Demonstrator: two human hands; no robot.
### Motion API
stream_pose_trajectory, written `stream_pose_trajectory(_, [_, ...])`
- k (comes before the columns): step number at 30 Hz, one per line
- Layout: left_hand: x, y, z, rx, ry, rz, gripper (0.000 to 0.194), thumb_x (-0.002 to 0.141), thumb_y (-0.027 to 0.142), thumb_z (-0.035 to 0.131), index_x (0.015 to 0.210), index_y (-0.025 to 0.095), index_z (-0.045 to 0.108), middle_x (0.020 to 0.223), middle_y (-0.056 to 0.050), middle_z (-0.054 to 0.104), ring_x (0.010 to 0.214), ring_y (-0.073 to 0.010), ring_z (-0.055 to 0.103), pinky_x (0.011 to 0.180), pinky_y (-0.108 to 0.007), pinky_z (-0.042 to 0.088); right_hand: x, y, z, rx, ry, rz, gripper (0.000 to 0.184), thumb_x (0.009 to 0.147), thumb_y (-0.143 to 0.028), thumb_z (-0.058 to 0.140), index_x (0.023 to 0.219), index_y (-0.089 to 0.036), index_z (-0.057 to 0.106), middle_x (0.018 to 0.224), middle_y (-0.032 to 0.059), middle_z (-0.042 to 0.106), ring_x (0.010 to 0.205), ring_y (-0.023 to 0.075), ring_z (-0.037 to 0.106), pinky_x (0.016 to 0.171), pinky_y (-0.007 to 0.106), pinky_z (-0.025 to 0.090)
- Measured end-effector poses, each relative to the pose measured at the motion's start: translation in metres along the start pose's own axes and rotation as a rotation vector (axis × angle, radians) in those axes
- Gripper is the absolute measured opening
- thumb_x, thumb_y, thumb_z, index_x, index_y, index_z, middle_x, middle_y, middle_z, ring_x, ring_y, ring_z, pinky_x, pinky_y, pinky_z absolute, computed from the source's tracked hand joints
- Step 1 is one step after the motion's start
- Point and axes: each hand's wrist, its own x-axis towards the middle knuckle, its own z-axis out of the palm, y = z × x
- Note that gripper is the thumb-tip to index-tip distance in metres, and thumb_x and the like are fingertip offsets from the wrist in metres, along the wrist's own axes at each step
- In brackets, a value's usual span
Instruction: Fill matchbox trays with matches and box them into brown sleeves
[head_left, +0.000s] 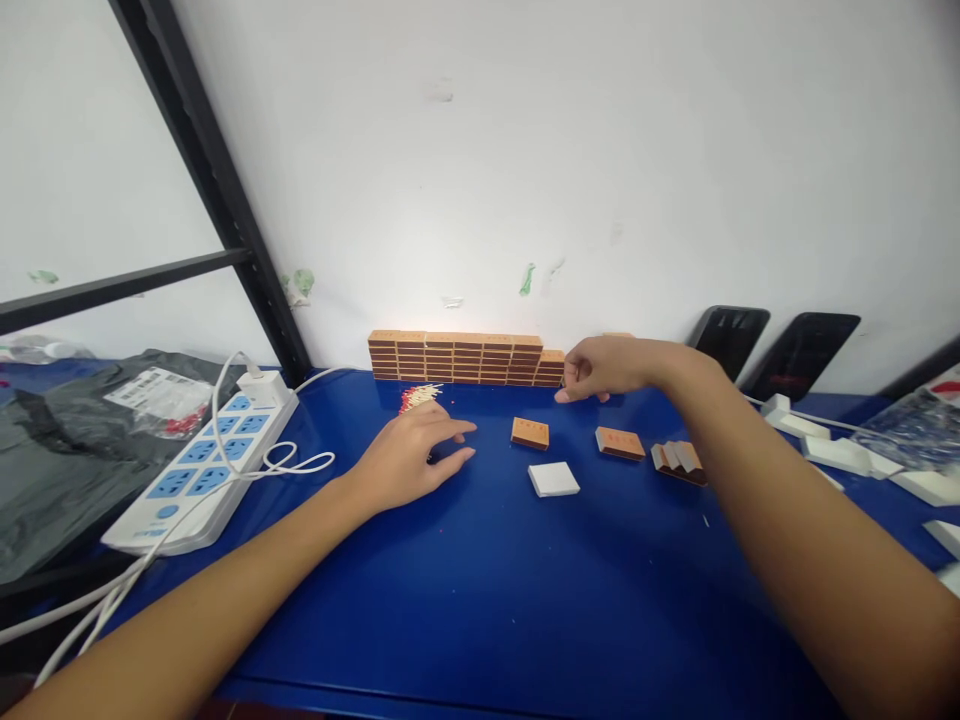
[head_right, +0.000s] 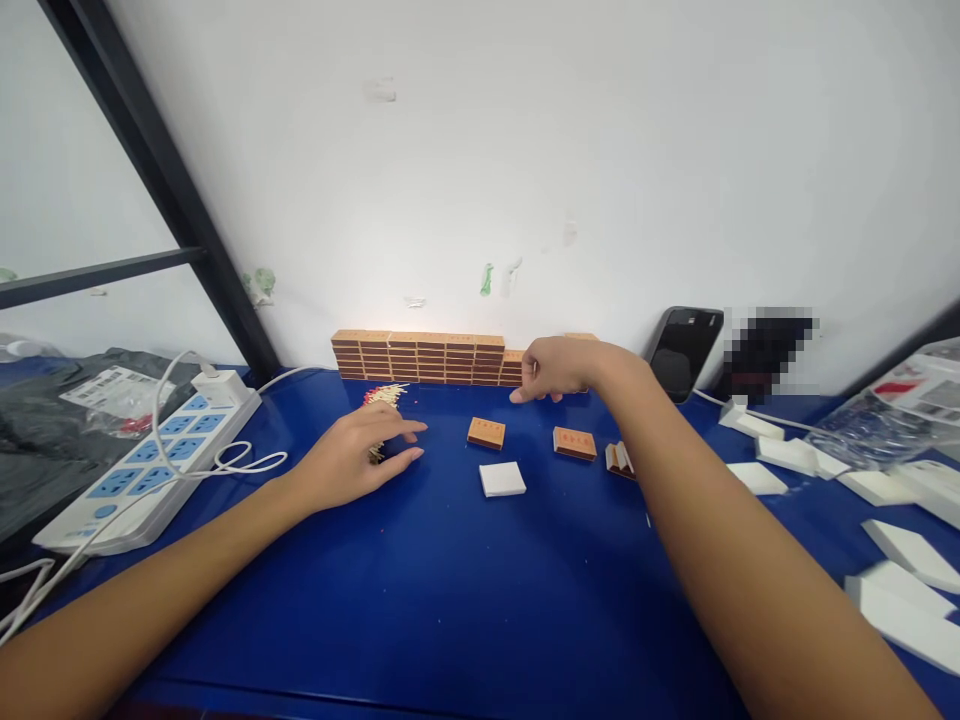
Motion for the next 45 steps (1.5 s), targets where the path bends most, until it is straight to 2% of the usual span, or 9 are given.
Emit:
stream_pose_trajectory(2, [0.000,-0.001,0.000,0.001,-0.007,-0.007,0.030,0.098,0.031,0.069,0.125,0.019,0.074,0.102,-0.007,0.077,0.098,-0.0238,0.070,0.087,-0.041,0.060,-0.013,-0.005,-0.011,0.049,-0.145,-0.017,0.024,0.078,-0.047,0.082,0.084,-0.026,0.074,0.083,0.0062,0.076,0.075,0.0256,0.069,0.067,0.039,0.050])
stream_pose_trajectory(5, [0.000,-0.002,0.000,0.003,-0.008,-0.007,0.030,0.099,0.031,0.068,0.125,0.019,0.074,0.102,-0.007,0.077,0.098,-0.0240,0.069,0.088,-0.042,0.059,-0.028,0.001,-0.012,0.080,-0.129,0.007,0.029,0.070,-0.037,0.087,0.094,-0.028,0.073,0.100,0.0065,0.077,0.088,0.0298,0.071,0.072,0.041,0.052])
stream_pose_trajectory(9, [0.000,-0.001,0.000,0.006,-0.002,0.011,0.029,0.099,0.031,0.068,0.125,0.019,0.073,0.103,-0.007,0.077,0.100,-0.0242,0.069,0.087,-0.042,0.059,-0.042,0.030,0.015,0.048,-0.162,0.178,0.046,0.053,-0.032,0.094,0.092,-0.026,0.071,0.101,0.0089,0.076,0.093,0.0346,0.071,0.072,0.043,0.053])
stream_pose_trajectory(12, [0.000,0.000,0.000,0.006,-0.005,0.024,0.029,0.099,0.031,0.068,0.125,0.018,0.073,0.102,-0.007,0.077,0.098,-0.0242,0.069,0.084,-0.041,0.059,-0.050,0.046,0.034,0.077,-0.263,0.185,0.035,0.058,-0.034,0.089,0.084,-0.025,0.069,0.088,0.0073,0.075,0.082,0.0325,0.072,0.067,0.041,0.052])
stream_pose_trajectory(19, [0.001,0.000,0.000,0.017,-0.006,0.026,0.029,0.100,0.032,0.067,0.125,0.019,0.074,0.103,-0.007,0.078,0.099,-0.0239,0.070,0.085,-0.040,0.060,-0.050,0.014,0.036,0.230,0.118,-0.144,0.034,0.077,-0.046,0.075,0.098,-0.021,0.072,0.098,0.0086,0.076,0.090,0.0267,0.070,0.077,0.038,0.053])
stream_pose_trajectory(26, [0.001,-0.001,0.000,0.018,0.011,0.026,0.028,0.099,0.032,0.069,0.123,0.019,0.075,0.101,-0.007,0.078,0.098,-0.0233,0.070,0.088,-0.041,0.060,-0.039,-0.024,0.068,0.176,0.128,-0.261,0.031,0.082,-0.040,0.073,0.106,-0.020,0.073,0.101,0.0086,0.075,0.089,0.0258,0.067,0.076,0.036,0.048])
stream_pose_trajectory(31, [0.000,-0.001,0.001,0.034,-0.008,0.023,0.029,0.099,0.031,0.068,0.124,0.019,0.074,0.101,-0.007,0.077,0.099,-0.0240,0.070,0.085,-0.040,0.059,-0.033,-0.020,0.076,0.204,0.073,-0.236,0.032,0.082,-0.044,0.076,0.101,-0.019,0.070,0.097,0.0079,0.074,0.084,0.0247,0.066,0.071,0.035,0.046])
stream_pose_trajectory(39, [0.000,-0.002,0.002,0.022,-0.002,0.031,0.029,0.100,0.032,0.068,0.125,0.019,0.073,0.102,-0.006,0.077,0.100,-0.0235,0.070,0.086,-0.039,0.059,-0.034,0.003,0.060,0.591,0.132,-0.315,0.058,0.075,-0.061,0.081,0.118,-0.023,0.071,0.109,0.0068,0.073,0.090,0.0234,0.064,0.077,0.036,0.049])
stream_pose_trajectory(45, [0.000,-0.001,0.002,0.015,-0.001,0.024,0.029,0.099,0.031,0.069,0.124,0.018,0.074,0.101,-0.006,0.078,0.099,-0.0234,0.070,0.087,-0.040,0.059,-0.016,0.035,0.054,0.528,0.361,-0.175,0.063,0.072,-0.059,0.083,0.118,-0.019,0.068,0.092,0.0062,0.069,0.081,0.0225,0.062,0.072,0.037,0.051])
